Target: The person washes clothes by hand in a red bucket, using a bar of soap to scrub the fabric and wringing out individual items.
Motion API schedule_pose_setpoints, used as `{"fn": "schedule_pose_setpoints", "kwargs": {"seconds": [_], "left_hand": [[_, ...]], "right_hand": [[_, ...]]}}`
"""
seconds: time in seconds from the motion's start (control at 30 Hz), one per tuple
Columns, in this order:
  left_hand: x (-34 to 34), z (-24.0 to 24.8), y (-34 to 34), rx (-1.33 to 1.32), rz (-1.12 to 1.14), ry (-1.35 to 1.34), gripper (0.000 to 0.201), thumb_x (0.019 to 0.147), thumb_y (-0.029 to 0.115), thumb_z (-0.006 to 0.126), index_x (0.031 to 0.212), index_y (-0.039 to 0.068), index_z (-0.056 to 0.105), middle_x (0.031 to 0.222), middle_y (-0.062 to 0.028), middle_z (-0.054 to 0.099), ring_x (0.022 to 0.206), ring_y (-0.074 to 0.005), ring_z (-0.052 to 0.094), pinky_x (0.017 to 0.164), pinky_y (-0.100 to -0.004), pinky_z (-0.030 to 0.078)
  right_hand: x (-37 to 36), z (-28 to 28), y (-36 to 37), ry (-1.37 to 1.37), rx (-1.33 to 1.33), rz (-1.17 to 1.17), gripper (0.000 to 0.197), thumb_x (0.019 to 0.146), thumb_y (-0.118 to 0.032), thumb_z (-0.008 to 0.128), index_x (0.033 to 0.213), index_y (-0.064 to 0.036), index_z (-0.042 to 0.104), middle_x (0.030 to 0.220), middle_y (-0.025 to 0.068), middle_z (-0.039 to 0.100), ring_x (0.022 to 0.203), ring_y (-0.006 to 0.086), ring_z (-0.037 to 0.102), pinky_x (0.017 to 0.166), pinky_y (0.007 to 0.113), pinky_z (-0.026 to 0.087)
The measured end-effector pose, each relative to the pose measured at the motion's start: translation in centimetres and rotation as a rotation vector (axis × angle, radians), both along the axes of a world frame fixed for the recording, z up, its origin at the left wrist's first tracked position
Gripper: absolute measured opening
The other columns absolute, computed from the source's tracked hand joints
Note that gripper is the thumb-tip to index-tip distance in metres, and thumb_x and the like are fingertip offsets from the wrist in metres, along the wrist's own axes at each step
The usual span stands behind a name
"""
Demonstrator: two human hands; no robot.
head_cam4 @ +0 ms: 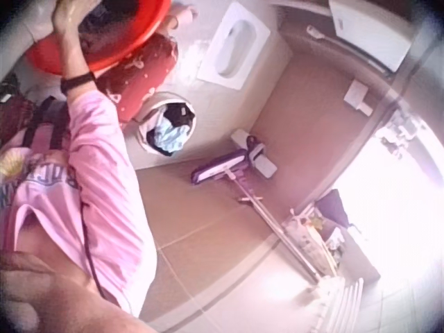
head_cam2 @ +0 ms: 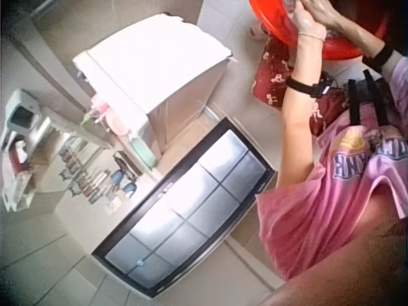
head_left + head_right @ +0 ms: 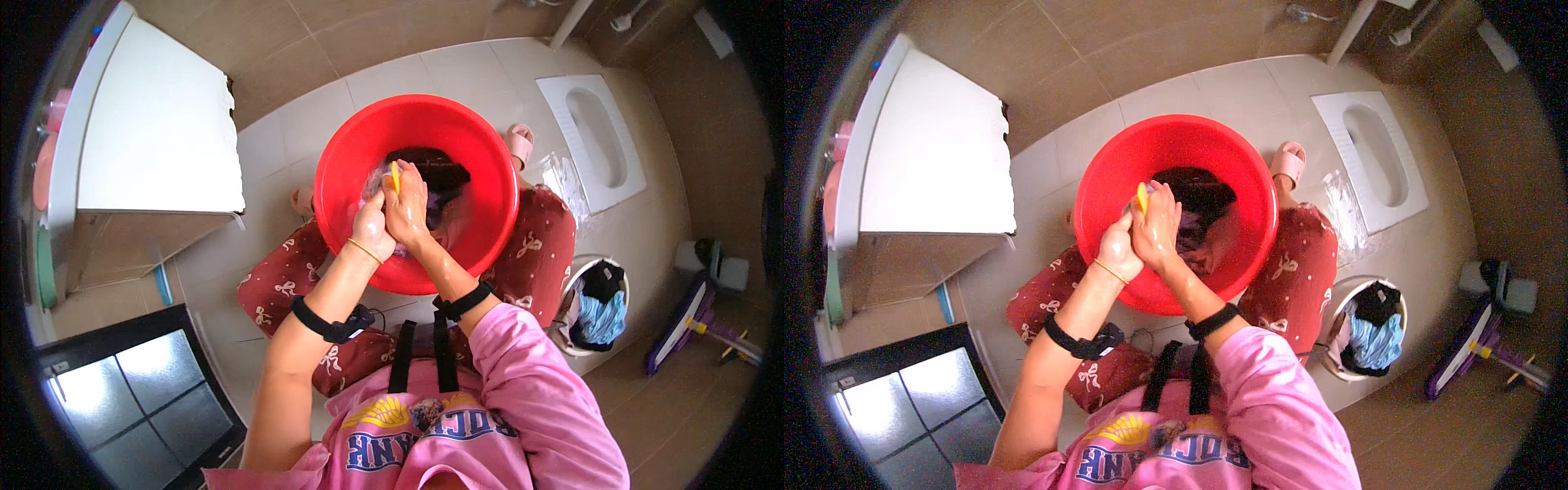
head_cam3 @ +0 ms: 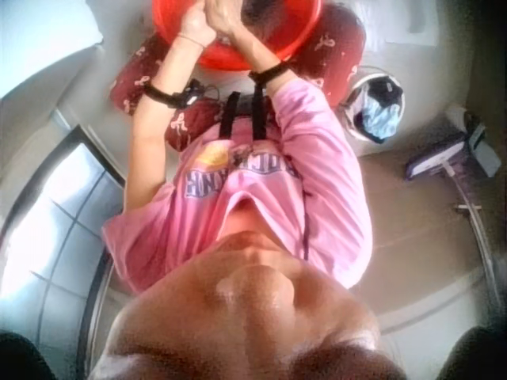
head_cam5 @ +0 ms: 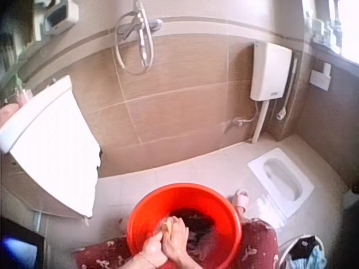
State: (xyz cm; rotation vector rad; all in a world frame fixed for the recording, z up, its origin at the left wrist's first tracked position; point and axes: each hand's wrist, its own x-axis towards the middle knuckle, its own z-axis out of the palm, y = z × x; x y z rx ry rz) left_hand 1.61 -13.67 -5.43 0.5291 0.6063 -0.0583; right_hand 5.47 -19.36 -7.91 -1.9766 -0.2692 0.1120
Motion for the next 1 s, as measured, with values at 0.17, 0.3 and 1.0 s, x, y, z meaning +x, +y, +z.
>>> {"fn": "schedule_pose_setpoints", "kwargs": {"seconds": [0.17, 0.3, 1.0], "left_hand": [[-1.1, -1.2, -1.8, 0.121, -0.049, -0.009, 0.033, 0.091, 0.024, 0.032, 0.114, 0.002, 0.044, 0.109, -0.0082, 0.053, 0.104, -0.0192, 0.049, 0.095, -0.0331, 0.033], [-2.3, -0.1, -2.3, 0.104, -0.023, -0.03, 0.032, 0.088, 0.023, 0.04, 0.116, 0.006, 0.043, 0.111, -0.0067, 0.052, 0.103, -0.018, 0.049, 0.09, -0.0335, 0.037], [0.1, -3.8, 5.1, 0.711, 0.043, 0.165, 0.017, 0.084, 0.014, 0.042, 0.096, 0.005, 0.049, 0.085, -0.0037, 0.055, 0.079, -0.0144, 0.053, 0.073, -0.0264, 0.044]], "right_hand": [[2.5, -4.5, -4.6, 0.473, 0.135, -0.161, 0.04, 0.084, -0.031, 0.041, 0.08, 0.0073, 0.048, 0.08, 0.027, 0.053, 0.08, 0.0393, 0.052, 0.069, 0.043, 0.039], [0.2, 2.6, -5.3, -0.263, -0.079, 0.229, 0.023, 0.083, -0.022, 0.047, 0.089, 0.0003, 0.049, 0.095, 0.0229, 0.049, 0.091, 0.0324, 0.048, 0.081, 0.043, 0.034], [0.9, 5.1, -6.9, 0.39, 0.633, 0.277, 0.016, 0.082, -0.016, 0.052, 0.081, -0.0043, 0.042, 0.069, -0.0007, 0.045, 0.065, 0.0087, 0.045, 0.061, 0.023, 0.038]]}}
